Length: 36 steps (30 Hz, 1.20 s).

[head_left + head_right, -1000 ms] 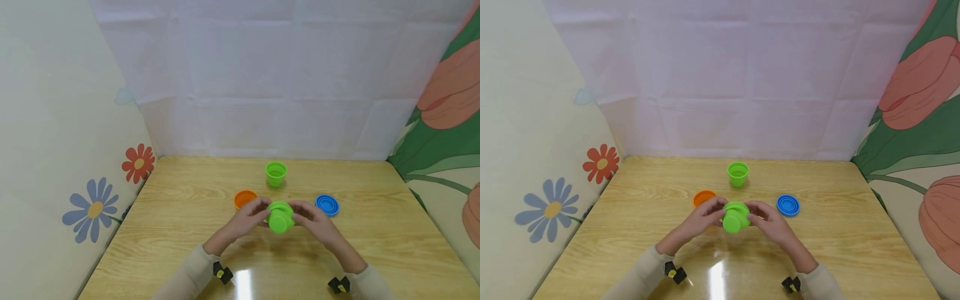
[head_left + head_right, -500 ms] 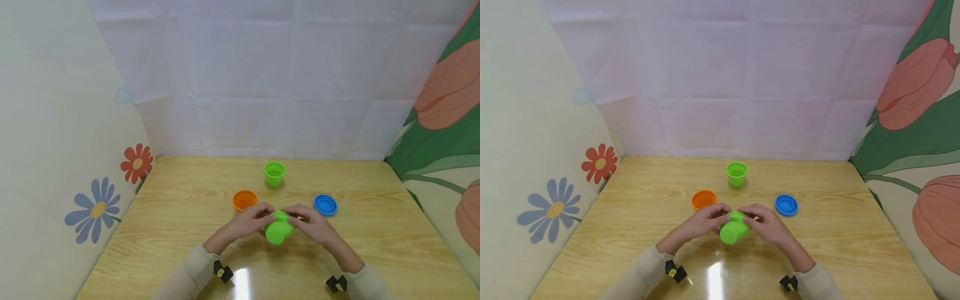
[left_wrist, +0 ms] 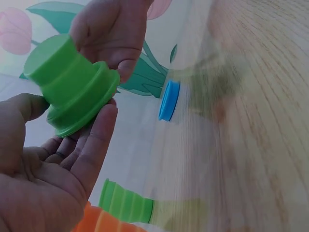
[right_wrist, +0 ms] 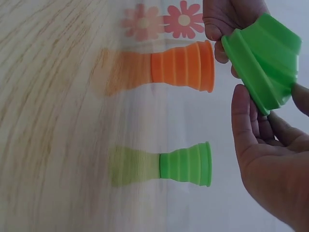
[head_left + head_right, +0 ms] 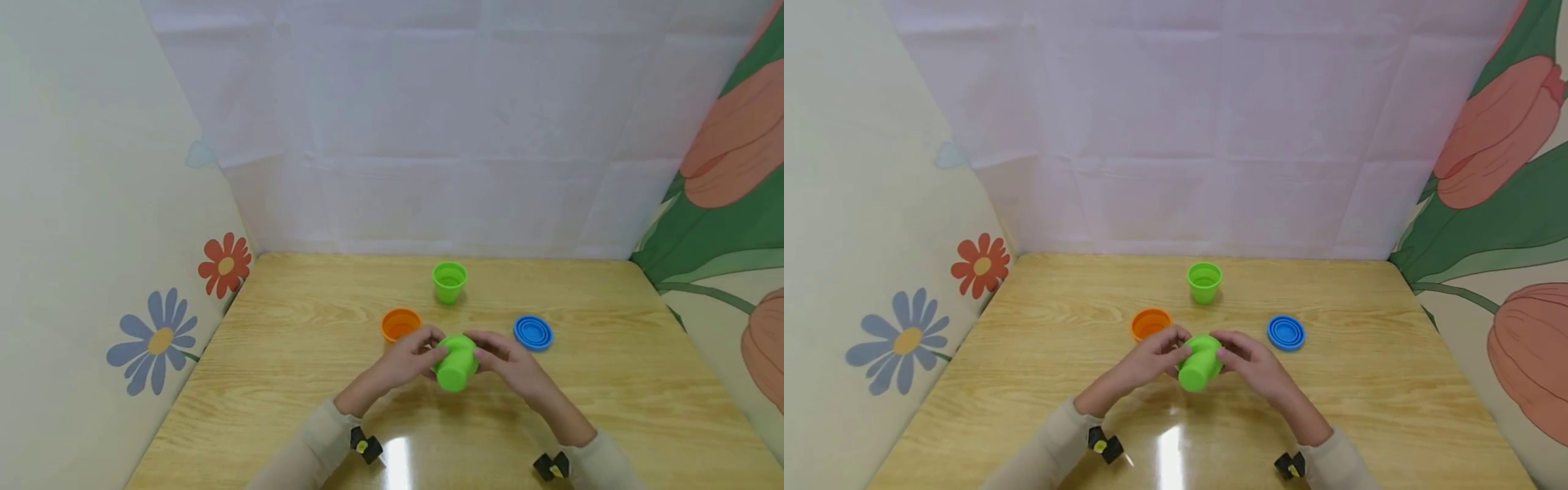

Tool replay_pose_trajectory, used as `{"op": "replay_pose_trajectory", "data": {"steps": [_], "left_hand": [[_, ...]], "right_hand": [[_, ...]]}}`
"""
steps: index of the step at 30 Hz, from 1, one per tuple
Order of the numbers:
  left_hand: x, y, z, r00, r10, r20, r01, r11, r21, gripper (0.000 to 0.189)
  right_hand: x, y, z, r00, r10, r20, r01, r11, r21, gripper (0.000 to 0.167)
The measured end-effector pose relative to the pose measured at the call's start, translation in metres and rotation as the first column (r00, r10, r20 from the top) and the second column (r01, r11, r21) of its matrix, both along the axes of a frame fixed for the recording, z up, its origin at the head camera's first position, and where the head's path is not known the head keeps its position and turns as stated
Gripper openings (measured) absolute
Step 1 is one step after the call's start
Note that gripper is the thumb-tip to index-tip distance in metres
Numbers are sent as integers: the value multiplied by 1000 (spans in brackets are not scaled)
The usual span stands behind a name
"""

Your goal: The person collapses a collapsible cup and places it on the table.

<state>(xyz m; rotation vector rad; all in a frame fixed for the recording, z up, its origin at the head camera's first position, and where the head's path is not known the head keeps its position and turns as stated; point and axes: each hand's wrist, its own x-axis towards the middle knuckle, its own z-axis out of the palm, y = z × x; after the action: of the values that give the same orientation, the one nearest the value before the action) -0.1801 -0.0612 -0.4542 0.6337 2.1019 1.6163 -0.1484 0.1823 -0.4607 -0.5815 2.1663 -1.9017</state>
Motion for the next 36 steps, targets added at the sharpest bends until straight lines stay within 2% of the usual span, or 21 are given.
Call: {"op": "replay_pose_trajectory", "data": {"steps": [6,16,20,23,26,28,36], "left_hand": [[-1,2,-2,999,-25,-25,23,997,-79,28],[-1,5,-3,1000,-12,-28,10,999,-46,27],[-1,7,-1,994,1,-111,-14,993,-116,27],[-2,8,0,975,2,-222,-44,981,-188,27],[-3,8,0,959,-3,-284,-63,973,-223,25],[-4,8,0,953,-10,-304,-64,971,-231,24],[-5,6,0,954,-27,-298,-45,972,-232,17]], "right_hand": [[-3,-3,-4,999,34,-6,-33,999,43,44],[-5,-2,-4,1000,0,11,-1,999,33,43],[-5,-2,-4,999,-40,8,39,995,91,40],[-5,-3,-5,998,-57,-6,57,990,125,37],[-5,-3,-4,998,-55,-23,58,987,147,35],[-6,-4,-4,998,-54,-42,60,985,161,33],[-4,-8,-5,991,-81,-108,104,969,225,24]]}}
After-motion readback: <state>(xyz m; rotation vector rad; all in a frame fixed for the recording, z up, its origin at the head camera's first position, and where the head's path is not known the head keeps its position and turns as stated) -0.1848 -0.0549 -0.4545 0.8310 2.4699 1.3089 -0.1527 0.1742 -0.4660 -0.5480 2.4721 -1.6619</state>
